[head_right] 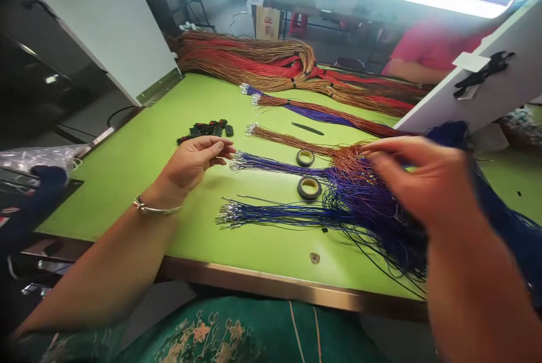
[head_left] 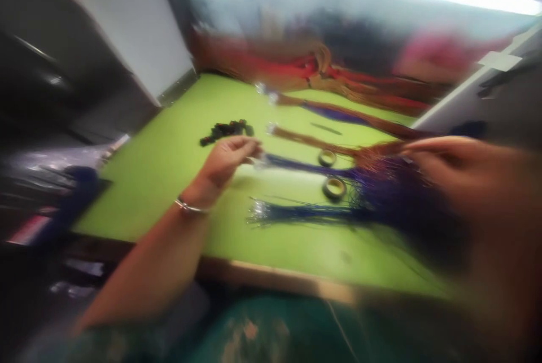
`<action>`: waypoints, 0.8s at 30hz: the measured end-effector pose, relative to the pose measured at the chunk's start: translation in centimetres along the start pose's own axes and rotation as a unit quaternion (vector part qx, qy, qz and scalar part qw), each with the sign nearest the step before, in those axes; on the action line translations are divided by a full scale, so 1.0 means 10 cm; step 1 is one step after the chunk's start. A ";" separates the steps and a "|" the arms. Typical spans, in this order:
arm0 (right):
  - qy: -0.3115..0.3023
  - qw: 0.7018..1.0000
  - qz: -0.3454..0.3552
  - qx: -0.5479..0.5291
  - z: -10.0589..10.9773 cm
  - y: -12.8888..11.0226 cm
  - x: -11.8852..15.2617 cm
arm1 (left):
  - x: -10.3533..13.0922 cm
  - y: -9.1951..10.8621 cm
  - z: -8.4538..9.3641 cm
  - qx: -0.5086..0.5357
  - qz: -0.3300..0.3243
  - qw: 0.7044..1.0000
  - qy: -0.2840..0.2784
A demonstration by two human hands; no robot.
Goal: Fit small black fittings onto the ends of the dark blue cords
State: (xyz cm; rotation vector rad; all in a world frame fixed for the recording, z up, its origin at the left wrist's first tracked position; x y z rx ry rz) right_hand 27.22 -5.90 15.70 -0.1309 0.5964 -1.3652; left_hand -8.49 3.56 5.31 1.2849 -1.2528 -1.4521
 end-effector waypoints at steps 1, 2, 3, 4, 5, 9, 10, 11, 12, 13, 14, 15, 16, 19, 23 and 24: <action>-0.005 1.000 0.007 -0.023 -0.27 -0.23 -0.06 | -0.03 0.03 0.10 -0.015 -0.017 0.999 0.033; -0.092 0.995 0.037 -0.031 -0.60 -0.45 -0.10 | -0.06 0.06 0.22 -0.038 -0.037 0.996 0.075; -0.159 0.985 0.056 -0.021 -0.92 -0.65 -0.13 | -0.09 0.09 0.36 -0.068 -0.059 0.988 0.128; -0.198 0.978 0.060 0.000 -1.21 -0.80 -0.16 | -0.12 0.11 0.52 -0.101 -0.078 0.974 0.189; -0.216 0.975 0.053 0.027 -1.45 -0.92 -0.17 | -0.14 0.12 0.67 -0.138 -0.088 0.954 0.252; -0.269 0.956 0.029 0.114 -1.97 -1.07 -0.15 | -0.21 0.01 1.02 -0.327 -0.026 0.890 0.315; -0.272 0.954 0.028 0.126 -2.00 -1.07 -0.13 | -0.24 -0.04 1.01 -0.388 -0.006 0.885 0.257; -0.271 0.953 0.028 0.133 -2.01 -1.05 -0.12 | -0.27 -0.10 0.96 -0.438 0.006 0.878 0.191; -0.268 0.954 0.029 0.134 -2.01 -1.04 -0.11 | -0.28 -0.16 0.90 -0.457 0.010 0.876 0.154; -0.267 0.955 0.027 0.130 -2.00 -1.02 -0.10 | -0.30 -0.21 0.83 -0.472 0.009 0.873 0.122; -0.264 0.957 0.020 0.120 -1.99 -1.01 -0.11 | -0.30 -0.25 0.75 -0.481 0.007 0.871 0.099; -0.257 0.961 0.009 0.104 -1.97 -0.99 -0.12 | -0.31 -0.28 0.69 -0.486 0.004 0.870 0.083; -0.245 0.966 -0.005 0.080 -1.96 -0.97 -0.14 | -0.31 -0.30 0.63 -0.494 0.002 0.867 0.068; -0.209 0.975 -0.061 -0.032 -1.89 -0.92 -0.21 | -0.31 -0.34 0.55 -0.513 -0.004 0.858 0.037; -0.213 0.936 -0.197 -0.201 -1.80 -0.82 -0.22 | -0.31 -0.36 0.50 -0.573 -0.027 0.819 0.007; -0.207 0.926 -0.219 -0.229 -1.79 -0.79 -0.21 | -0.31 -0.37 0.49 -0.578 -0.031 0.815 0.000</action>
Point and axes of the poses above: each hand's wrist, its own x-axis away from the middle knuckle, its own z-axis out of the back of the hand, y = z × x, the point moved 2 cm from there along -x, towards the middle knuckle, and after that the axes turned 6 degrees about -z, right-handed, at the moved point
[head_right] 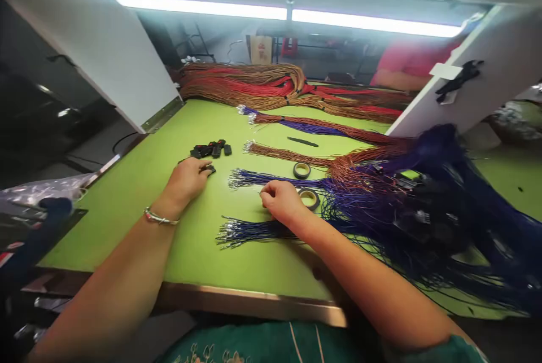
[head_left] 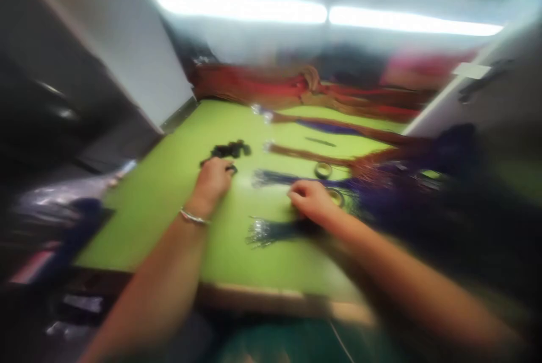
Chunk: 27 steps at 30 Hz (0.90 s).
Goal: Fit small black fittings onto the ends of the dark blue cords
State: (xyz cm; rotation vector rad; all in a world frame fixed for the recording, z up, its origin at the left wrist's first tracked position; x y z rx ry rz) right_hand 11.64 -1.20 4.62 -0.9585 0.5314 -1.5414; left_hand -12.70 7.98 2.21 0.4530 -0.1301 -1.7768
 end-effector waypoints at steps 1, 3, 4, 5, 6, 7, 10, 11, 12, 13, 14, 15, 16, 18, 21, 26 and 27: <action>0.008 1.000 -0.001 -0.022 0.02 0.02 0.01 | 0.00 0.02 -0.01 0.000 -0.007 1.000 -0.008; 0.038 0.998 0.031 -0.035 0.04 0.05 0.01 | 0.02 0.06 -0.02 0.023 -0.012 1.000 -0.015; 0.056 0.996 0.054 -0.034 0.04 0.07 0.01 | 0.04 0.10 -0.01 0.055 -0.004 0.998 -0.012; 0.071 0.994 0.075 -0.032 0.04 0.09 0.02 | 0.06 0.14 0.01 0.108 0.010 0.994 -0.008; 0.084 0.991 0.095 -0.031 0.04 0.10 0.02 | 0.10 0.19 0.02 0.183 0.026 0.983 -0.008; 0.093 0.989 0.108 -0.033 0.03 0.11 0.03 | 0.14 0.25 0.03 0.276 0.043 0.960 -0.015; 0.108 0.984 0.133 -0.044 0.03 0.12 0.07 | 0.29 0.51 0.02 0.568 0.068 0.813 -0.107; 0.115 0.982 0.142 -0.045 0.04 0.12 0.09 | 0.34 0.59 0.00 0.620 0.086 0.767 -0.142; 0.124 0.979 0.155 -0.041 0.04 0.11 0.11 | 0.38 0.66 -0.03 0.652 0.104 0.731 -0.173; 0.134 0.976 0.172 -0.030 0.05 0.11 0.14 | 0.41 0.72 -0.06 0.671 0.122 0.704 -0.199; 0.145 0.971 0.191 -0.013 0.05 0.10 0.16 | 0.44 0.77 -0.10 0.682 0.134 0.685 -0.221; 0.157 0.964 0.212 0.007 0.06 0.09 0.19 | 0.46 0.80 -0.13 0.687 0.140 0.671 -0.240; 0.169 0.957 0.232 0.030 0.06 0.08 0.21 | 0.47 0.83 -0.17 0.691 0.140 0.662 -0.255; 0.189 0.943 0.262 0.075 0.05 0.08 0.24 | 0.47 0.86 -0.21 0.697 0.124 0.653 -0.271; 0.210 0.926 0.285 0.130 0.03 0.10 0.24 | 0.47 0.88 -0.24 0.700 0.107 0.649 -0.277; 0.219 0.909 0.307 0.180 0.01 0.12 0.22 | 0.48 0.91 -0.23 0.697 0.106 0.650 -0.285; 0.219 0.907 0.309 0.185 0.00 0.12 0.21 | 0.48 0.91 -0.23 0.698 0.105 0.647 -0.288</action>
Point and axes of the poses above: each hand's wrist, its own x-axis away from the middle knuckle, its own z-axis out of the back of the hand, y = z × x, the point moved 2 cm from there along -x, towards the middle knuckle, and after that the axes turned 6 degrees about -z, right-handed, at the moved point
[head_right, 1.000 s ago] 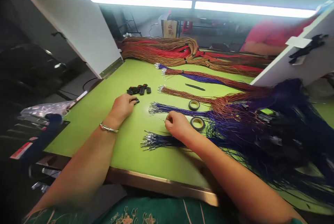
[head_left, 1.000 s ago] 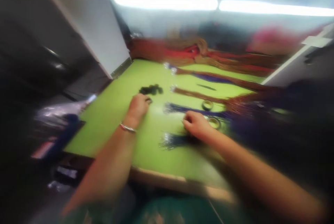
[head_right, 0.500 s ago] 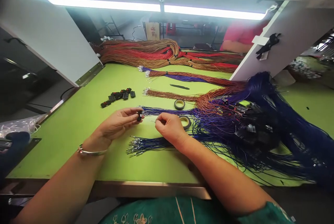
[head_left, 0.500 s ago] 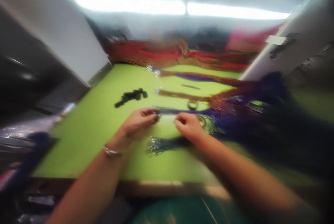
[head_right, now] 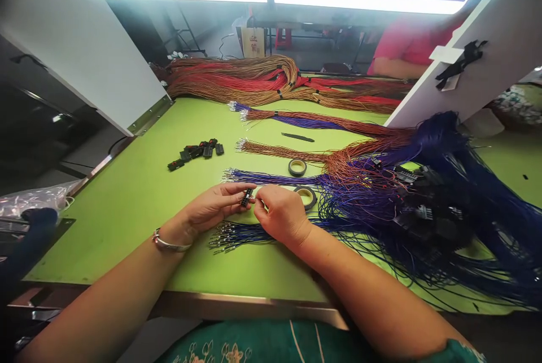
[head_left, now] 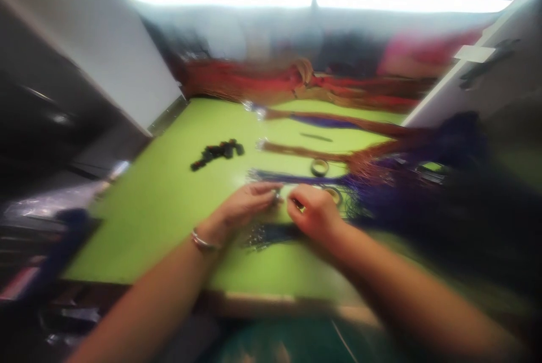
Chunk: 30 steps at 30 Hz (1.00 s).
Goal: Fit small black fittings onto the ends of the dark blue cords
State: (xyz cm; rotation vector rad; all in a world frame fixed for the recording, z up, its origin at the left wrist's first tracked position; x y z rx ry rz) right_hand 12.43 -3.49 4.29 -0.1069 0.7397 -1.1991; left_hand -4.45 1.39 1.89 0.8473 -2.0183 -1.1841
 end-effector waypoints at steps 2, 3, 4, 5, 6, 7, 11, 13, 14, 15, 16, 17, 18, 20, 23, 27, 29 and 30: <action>-0.001 1.000 0.004 0.013 0.00 0.00 0.00 | 0.00 0.00 -0.01 0.004 0.005 1.000 -0.005; -0.004 1.000 0.007 0.022 0.00 0.00 0.00 | 0.00 0.00 -0.02 0.005 0.007 1.000 -0.006; -0.007 0.999 0.009 0.034 0.00 -0.01 0.00 | 0.01 0.01 -0.03 0.005 0.008 1.000 -0.006; -0.012 0.999 0.014 0.047 0.00 -0.01 0.00 | 0.01 0.01 -0.03 0.004 0.009 1.000 -0.005; -0.014 0.998 0.020 0.062 0.00 -0.01 0.00 | 0.01 0.01 -0.04 0.003 0.010 1.000 -0.004; -0.015 0.996 0.027 0.079 0.01 -0.02 0.00 | 0.02 0.01 -0.04 0.001 0.011 1.000 -0.004; -0.001 0.989 0.059 0.134 0.04 -0.04 0.01 | 0.02 0.01 -0.03 -0.014 0.015 1.000 0.001; 0.004 0.986 0.074 0.152 0.05 -0.05 0.01 | 0.02 0.00 -0.02 -0.023 0.015 1.000 0.003; 0.006 0.984 0.081 0.159 0.05 -0.06 0.02 | 0.02 0.00 -0.02 -0.027 0.015 1.000 0.003; 0.007 0.983 0.086 0.164 0.05 -0.06 0.02 | 0.02 -0.01 -0.01 -0.033 0.015 0.999 0.003; 0.007 0.982 0.089 0.167 0.05 -0.06 0.02 | 0.01 -0.01 -0.01 -0.038 0.014 0.999 0.001; 0.006 0.982 0.088 0.167 0.04 -0.06 0.02 | 0.01 -0.02 0.00 -0.042 0.012 0.999 -0.002; 0.005 0.983 0.084 0.165 0.04 -0.05 0.01 | 0.01 -0.02 0.00 -0.045 0.011 0.999 -0.005; 0.004 0.984 0.076 0.160 0.04 -0.05 0.01 | 0.00 -0.02 0.00 -0.046 0.009 0.999 -0.011; 0.006 0.983 0.085 0.164 0.04 -0.05 0.01 | 0.00 -0.02 0.00 -0.045 0.007 0.999 -0.008; -0.006 0.983 0.091 0.159 0.02 -0.04 0.01 | 0.01 -0.01 0.00 -0.057 0.009 0.998 0.023; -0.016 0.988 0.068 0.136 0.01 -0.02 0.01 | 0.01 0.00 -0.01 -0.060 0.008 0.998 0.034; -0.020 0.990 0.057 0.126 0.01 -0.01 0.01 | 0.01 0.00 -0.01 -0.058 0.006 0.998 0.038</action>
Point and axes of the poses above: each hand's wrist, its own x-axis away from the middle knuckle, its own z-axis out of the back of the hand, y = z × x, the point moved 2 cm from there along -x, towards the middle knuckle, and after that the axes turned 6 degrees about -z, right-handed, at the moved point
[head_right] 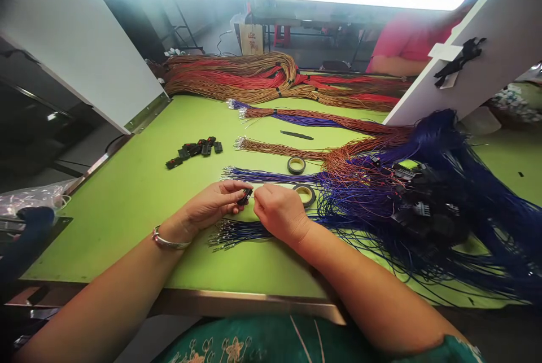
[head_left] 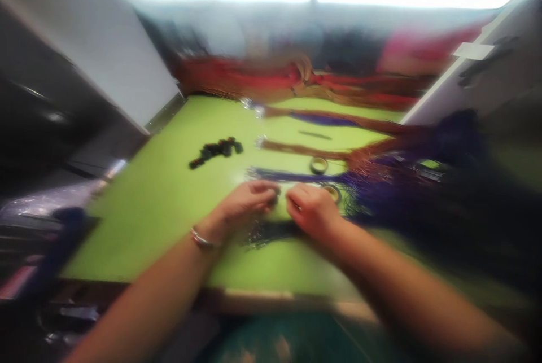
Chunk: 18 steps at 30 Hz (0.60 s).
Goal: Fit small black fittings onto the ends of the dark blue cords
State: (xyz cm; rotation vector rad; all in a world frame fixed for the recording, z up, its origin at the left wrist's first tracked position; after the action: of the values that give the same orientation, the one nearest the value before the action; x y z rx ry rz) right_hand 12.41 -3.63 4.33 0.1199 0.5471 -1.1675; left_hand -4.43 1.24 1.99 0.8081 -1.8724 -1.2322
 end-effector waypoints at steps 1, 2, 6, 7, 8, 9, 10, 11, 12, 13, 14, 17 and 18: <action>-0.002 1.000 -0.006 -0.004 0.00 0.01 0.00 | 0.00 0.00 -0.01 0.002 -0.001 1.000 0.002; -0.002 1.000 -0.006 0.000 -0.01 0.00 0.00 | 0.00 0.01 -0.01 0.003 -0.003 1.000 0.006; 0.009 0.999 0.032 0.027 -0.01 -0.05 0.01 | 0.00 0.01 -0.03 -0.005 -0.002 1.000 0.012; 0.008 0.999 0.034 0.022 -0.02 -0.06 0.01 | 0.00 0.00 -0.03 -0.006 -0.003 1.000 0.009; 0.003 0.999 0.030 0.011 -0.03 -0.07 0.00 | 0.00 0.00 -0.03 -0.005 -0.004 1.000 0.007; -0.003 1.000 0.022 -0.007 -0.05 -0.07 0.00 | -0.01 0.00 -0.04 -0.002 -0.006 1.000 0.005; -0.011 0.999 0.010 -0.032 -0.06 -0.06 0.00 | -0.01 -0.01 -0.04 0.002 -0.007 1.000 0.005; -0.019 0.998 -0.006 -0.062 -0.07 -0.06 0.00 | -0.01 -0.01 -0.04 0.005 -0.008 1.000 0.007; -0.028 0.995 -0.023 -0.094 -0.07 -0.05 0.00 | 0.00 -0.01 -0.04 0.006 -0.008 1.000 0.009; -0.037 0.991 -0.040 -0.124 -0.07 -0.04 -0.01 | 0.00 -0.01 -0.04 0.006 -0.007 1.000 0.011; -0.045 0.987 -0.055 -0.147 -0.07 -0.03 -0.01 | 0.00 -0.01 -0.04 0.005 -0.006 1.000 0.013; -0.062 0.981 -0.079 -0.167 -0.05 -0.01 -0.02 | 0.01 -0.01 -0.05 0.003 -0.010 1.000 0.013; -0.064 0.981 -0.081 -0.163 -0.06 -0.01 -0.02 | 0.01 -0.01 -0.06 0.000 -0.013 1.000 0.012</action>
State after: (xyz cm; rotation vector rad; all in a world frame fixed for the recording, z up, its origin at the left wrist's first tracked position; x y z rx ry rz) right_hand 12.03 -3.32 3.96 -0.2847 0.6347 -1.2181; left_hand -3.99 0.88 2.06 0.8451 -1.8476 -1.2332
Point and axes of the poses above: each hand's wrist, its own x-axis away from the middle knuckle, its own z-axis out of the back of the hand, y = z × x, the point moved 2 cm from there along -x, towards the middle knuckle, and after that the axes turned 6 degrees about -z, right-handed, at the moved point
